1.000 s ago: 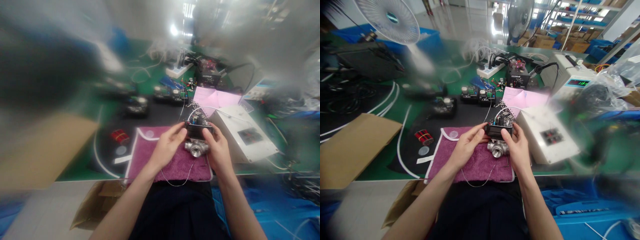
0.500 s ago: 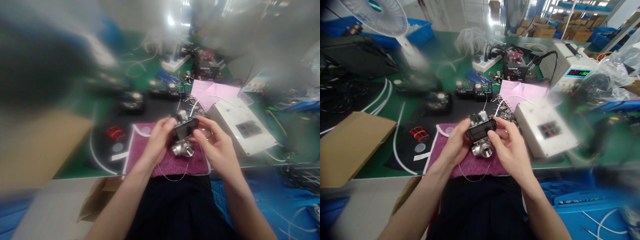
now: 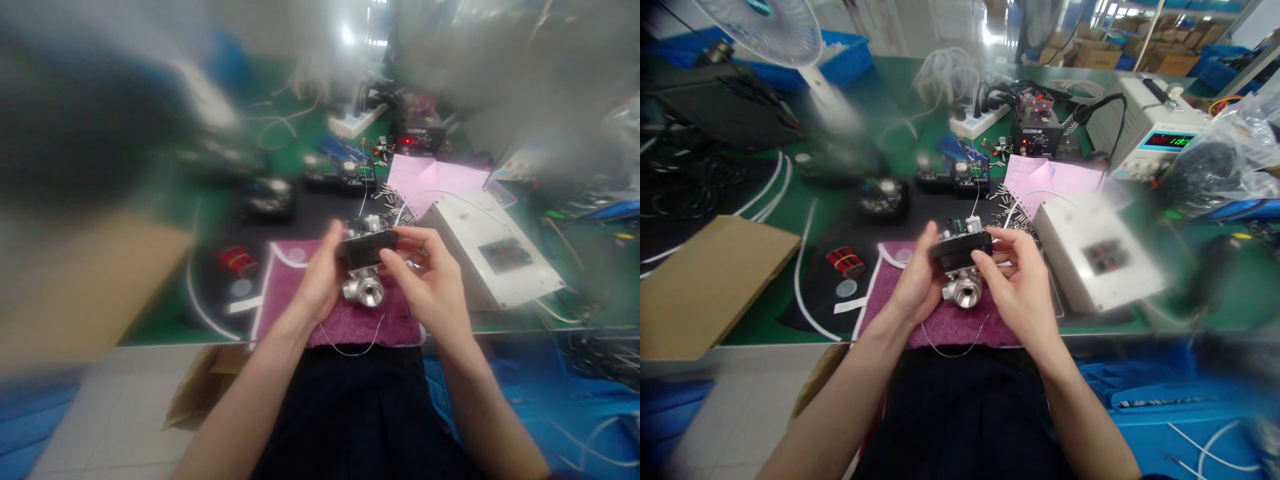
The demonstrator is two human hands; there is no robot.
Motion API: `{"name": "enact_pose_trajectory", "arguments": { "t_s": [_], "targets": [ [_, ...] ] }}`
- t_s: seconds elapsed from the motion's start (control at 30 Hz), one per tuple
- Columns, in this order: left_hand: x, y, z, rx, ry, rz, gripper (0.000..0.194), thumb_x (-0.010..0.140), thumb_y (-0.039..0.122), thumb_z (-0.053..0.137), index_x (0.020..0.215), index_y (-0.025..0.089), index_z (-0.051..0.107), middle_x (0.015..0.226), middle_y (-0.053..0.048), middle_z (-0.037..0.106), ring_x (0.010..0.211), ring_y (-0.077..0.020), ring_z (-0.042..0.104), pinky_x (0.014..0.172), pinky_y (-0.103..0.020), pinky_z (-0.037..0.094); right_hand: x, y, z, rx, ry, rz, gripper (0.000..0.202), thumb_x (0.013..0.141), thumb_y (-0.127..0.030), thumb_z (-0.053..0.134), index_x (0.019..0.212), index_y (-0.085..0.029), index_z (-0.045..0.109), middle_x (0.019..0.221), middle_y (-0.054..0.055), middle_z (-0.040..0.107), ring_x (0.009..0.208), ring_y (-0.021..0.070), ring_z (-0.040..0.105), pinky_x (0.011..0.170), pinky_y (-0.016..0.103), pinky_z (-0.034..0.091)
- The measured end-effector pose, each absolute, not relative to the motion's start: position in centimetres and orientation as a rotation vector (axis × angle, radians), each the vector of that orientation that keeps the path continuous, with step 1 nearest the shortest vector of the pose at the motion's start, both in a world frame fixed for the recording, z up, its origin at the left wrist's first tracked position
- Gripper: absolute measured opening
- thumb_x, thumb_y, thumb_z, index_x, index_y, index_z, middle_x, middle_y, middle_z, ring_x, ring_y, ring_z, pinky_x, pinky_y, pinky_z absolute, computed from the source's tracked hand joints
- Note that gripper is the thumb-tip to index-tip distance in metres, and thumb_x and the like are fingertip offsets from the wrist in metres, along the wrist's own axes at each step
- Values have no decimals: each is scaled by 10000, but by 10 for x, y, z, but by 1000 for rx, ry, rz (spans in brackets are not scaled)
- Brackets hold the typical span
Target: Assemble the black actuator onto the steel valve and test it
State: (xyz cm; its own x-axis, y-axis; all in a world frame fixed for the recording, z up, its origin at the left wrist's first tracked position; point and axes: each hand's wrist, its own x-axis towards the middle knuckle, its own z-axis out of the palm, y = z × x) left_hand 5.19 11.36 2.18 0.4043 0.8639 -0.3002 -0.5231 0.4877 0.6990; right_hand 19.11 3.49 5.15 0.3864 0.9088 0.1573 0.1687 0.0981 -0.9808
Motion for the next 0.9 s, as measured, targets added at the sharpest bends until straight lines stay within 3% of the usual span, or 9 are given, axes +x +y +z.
{"name": "enact_pose_trajectory", "arguments": {
  "t_s": [0.9],
  "targets": [
    [51, 109, 27, 600, 665, 932, 470, 938, 599, 674, 1126, 175, 757, 1158, -82, 793, 1190, -296, 700, 1063, -393, 519, 196, 28, 47, -1413, -1045, 719, 411, 893, -403, 787, 1253, -278, 632, 1081, 32, 673, 899, 179, 727, 777, 363, 671]
  ]
}}
